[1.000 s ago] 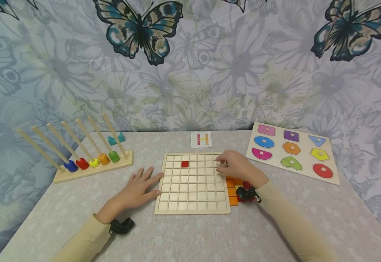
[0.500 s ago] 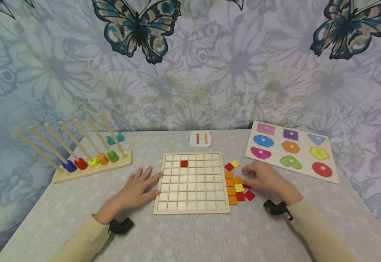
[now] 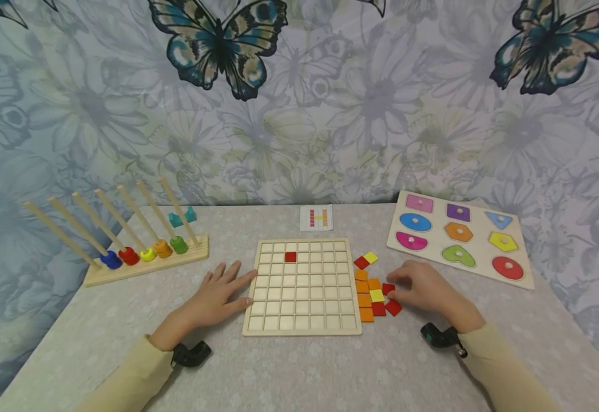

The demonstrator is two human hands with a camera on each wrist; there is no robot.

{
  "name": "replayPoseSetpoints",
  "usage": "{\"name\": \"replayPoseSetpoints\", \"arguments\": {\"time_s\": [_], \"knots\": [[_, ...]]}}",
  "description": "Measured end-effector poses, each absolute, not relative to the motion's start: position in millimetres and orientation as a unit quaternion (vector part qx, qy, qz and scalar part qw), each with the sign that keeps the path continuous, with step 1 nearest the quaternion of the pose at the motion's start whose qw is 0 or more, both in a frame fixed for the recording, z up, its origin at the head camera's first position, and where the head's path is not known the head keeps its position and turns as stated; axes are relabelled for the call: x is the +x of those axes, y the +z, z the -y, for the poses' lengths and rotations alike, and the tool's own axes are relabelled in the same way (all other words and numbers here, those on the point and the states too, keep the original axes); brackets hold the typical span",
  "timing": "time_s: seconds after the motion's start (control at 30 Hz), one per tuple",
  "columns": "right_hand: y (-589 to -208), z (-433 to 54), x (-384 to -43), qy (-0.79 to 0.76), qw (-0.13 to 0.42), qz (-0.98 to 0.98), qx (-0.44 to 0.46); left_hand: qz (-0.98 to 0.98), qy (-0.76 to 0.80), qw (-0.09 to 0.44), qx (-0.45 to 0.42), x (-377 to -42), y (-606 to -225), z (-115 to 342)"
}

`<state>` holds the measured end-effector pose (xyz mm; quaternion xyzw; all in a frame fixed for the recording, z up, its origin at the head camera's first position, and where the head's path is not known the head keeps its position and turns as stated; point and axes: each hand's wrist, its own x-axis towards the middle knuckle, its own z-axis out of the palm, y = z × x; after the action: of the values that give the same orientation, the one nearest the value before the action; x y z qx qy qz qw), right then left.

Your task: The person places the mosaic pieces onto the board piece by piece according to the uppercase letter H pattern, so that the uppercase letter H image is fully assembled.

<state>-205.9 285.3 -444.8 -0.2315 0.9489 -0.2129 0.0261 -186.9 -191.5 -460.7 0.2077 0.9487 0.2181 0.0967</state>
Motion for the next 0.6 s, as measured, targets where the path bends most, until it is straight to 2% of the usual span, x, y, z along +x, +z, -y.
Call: {"name": "replayPoseSetpoints", "arguments": {"time_s": [0.6], "knots": [[-446.6,-281.0,-204.5,-0.214,0.015,-0.953,-0.214,-0.949,0.216,0.099,0.207,-189.2,-457.6,192.4]]}}
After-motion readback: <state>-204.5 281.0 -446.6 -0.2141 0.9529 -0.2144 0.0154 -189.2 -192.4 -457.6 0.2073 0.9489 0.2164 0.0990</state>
